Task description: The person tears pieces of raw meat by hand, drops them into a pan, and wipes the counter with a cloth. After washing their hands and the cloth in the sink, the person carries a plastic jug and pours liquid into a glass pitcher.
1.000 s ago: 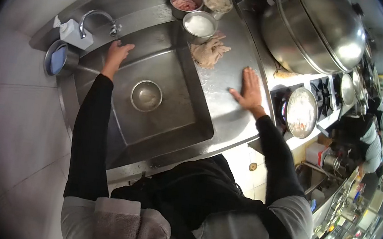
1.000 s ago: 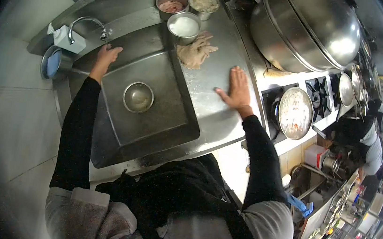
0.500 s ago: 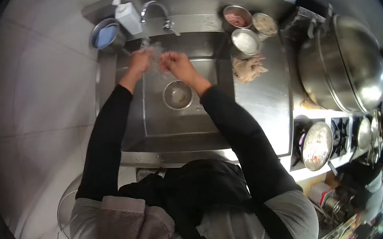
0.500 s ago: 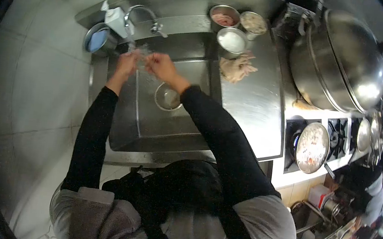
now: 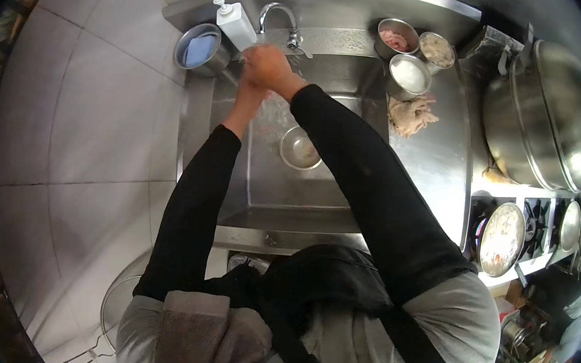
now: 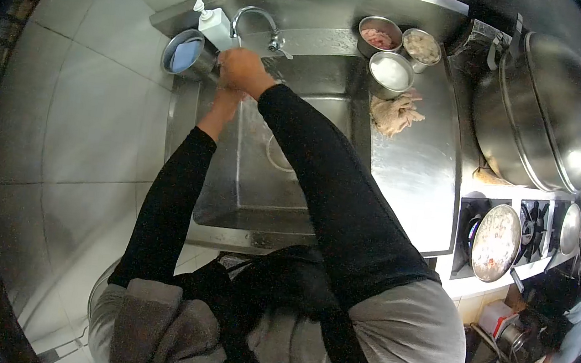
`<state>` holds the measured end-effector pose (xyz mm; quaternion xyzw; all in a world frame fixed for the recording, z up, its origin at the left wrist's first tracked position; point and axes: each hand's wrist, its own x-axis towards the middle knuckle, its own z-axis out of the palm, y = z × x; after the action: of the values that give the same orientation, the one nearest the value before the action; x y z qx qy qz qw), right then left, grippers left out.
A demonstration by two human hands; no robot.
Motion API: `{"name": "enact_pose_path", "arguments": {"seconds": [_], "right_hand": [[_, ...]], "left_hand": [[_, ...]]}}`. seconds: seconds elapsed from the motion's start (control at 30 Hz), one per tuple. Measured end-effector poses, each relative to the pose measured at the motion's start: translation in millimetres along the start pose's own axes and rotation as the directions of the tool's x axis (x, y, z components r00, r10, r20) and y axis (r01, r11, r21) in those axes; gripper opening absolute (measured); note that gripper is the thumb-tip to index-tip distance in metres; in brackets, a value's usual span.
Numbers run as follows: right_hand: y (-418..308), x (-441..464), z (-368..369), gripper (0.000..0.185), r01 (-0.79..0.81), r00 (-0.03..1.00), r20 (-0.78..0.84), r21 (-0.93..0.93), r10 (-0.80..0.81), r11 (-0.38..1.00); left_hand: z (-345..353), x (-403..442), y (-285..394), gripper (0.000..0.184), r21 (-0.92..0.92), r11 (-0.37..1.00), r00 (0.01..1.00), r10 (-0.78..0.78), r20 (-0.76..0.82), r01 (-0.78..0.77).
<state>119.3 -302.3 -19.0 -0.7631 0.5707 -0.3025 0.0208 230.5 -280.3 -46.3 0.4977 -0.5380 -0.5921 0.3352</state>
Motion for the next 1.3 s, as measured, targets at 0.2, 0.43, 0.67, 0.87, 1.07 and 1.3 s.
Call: {"name": "enact_pose_path", "arguments": {"seconds": [0.2,0.43,0.67,0.87,1.07,1.3], "right_hand": [[-11.0,-32.5,-21.8,0.027,-0.349,0.695,0.386,0.919,0.606,-0.186],[-69.0,-155.1,-36.7,0.036,-0.450,0.668,0.404,0.888,0.625,-0.093],[19.3,-377.2,-150.4,0.036,-0.424,0.904,0.084,0.296,0.419,0.856],[75.2,-526.1,-246.3,0.089,-0.552,0.823,0.072,-0.133,0.564,0.823],[170.3,-356.2,-201.5,0.075,-0.454,0.870,-0.205,0.021,0.448,0.891],[249.3,-348.3,-172.0,0.062,-0.443,0.889,0.080,-0.099,0.451,0.891]], "left_hand": [[46.5,30.4,35.2,0.015,-0.683,0.695,0.970,-0.228,0.088,0.225],[17.9,44.0,-0.5,0.034,0.139,0.980,0.988,-0.132,-0.084,0.142],[-17.3,82.8,-99.3,0.026,0.173,0.951,0.962,-0.269,0.048,0.257],[-18.3,17.1,-141.1,0.054,-0.016,0.921,0.908,-0.382,0.171,0.390],[110.9,-53.1,-90.7,0.037,0.245,0.959,0.969,-0.188,0.163,0.144],[176.1,-155.3,-46.2,0.028,0.438,0.864,0.892,0.030,0.450,-0.250]]}}
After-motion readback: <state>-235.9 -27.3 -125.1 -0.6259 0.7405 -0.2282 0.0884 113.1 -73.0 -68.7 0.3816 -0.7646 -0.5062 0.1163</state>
